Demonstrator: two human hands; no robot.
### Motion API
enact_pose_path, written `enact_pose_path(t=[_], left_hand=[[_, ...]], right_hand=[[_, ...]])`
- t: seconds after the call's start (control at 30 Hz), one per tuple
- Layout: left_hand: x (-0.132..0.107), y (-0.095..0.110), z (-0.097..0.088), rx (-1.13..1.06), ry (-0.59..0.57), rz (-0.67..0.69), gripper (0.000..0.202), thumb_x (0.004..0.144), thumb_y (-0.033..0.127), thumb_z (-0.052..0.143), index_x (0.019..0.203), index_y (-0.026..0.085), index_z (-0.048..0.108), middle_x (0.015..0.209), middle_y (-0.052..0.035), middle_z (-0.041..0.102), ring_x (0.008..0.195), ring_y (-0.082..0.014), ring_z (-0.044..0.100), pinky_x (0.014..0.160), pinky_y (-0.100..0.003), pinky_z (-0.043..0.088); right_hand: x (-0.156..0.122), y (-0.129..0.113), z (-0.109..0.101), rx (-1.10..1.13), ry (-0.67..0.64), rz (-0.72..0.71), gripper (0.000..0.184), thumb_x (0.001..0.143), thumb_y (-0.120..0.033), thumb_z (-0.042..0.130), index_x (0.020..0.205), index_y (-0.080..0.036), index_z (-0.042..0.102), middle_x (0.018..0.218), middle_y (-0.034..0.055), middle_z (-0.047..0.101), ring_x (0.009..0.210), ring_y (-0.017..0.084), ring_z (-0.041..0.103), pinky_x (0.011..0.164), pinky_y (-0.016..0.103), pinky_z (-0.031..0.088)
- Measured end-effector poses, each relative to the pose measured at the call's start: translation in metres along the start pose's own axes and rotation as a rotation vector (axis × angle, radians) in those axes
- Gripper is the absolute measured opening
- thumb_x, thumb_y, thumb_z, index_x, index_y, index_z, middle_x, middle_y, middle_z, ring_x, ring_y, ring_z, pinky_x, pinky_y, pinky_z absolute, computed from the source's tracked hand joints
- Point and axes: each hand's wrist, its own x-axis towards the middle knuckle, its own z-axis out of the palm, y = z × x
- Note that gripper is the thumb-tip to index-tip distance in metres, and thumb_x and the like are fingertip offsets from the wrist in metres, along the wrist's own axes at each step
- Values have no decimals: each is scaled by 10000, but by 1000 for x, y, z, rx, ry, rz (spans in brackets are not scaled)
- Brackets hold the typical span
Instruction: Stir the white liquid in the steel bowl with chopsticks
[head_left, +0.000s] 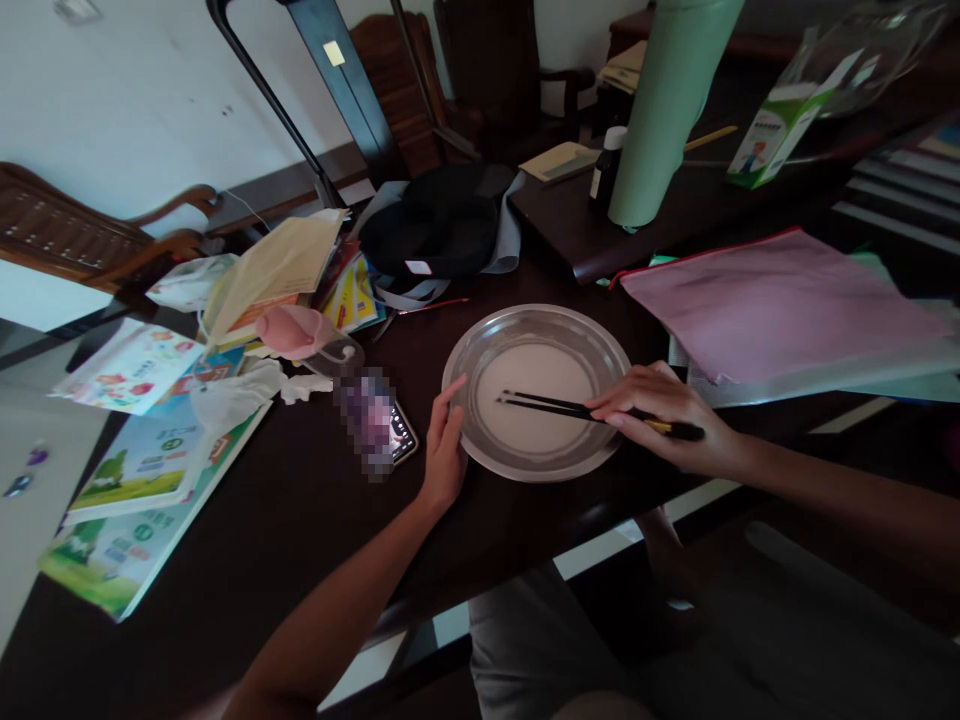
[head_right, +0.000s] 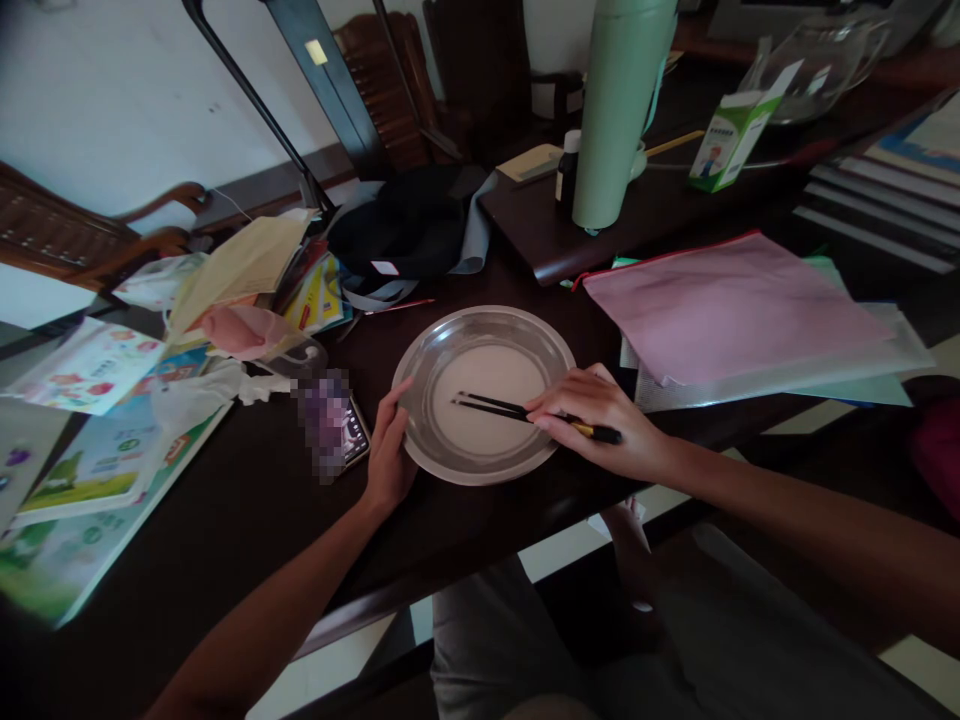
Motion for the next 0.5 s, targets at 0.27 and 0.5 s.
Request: enact_pose_path(t=[0.27,0.5], left_hand=[[0,0,1,-14,-9,4,527,914,618,671,1327,292,686,1458,-68,655,1409,-303,562,1232,-484,389],[0,2,2,-21,15,-18,549,869,651,708,1299,309,708,1442,-52,660,1404,-300,555,1238,-471,376]], right_hand=[[0,10,-14,-101,135,87,224,1060,-284,564,901,-261,719,879,12,815,751,196,727,723,412,430],[-9,-2,-26,138,169,114,344,1097,-285,459,859,-307,707,778,-7,764,689,209,691,723,452,445]])
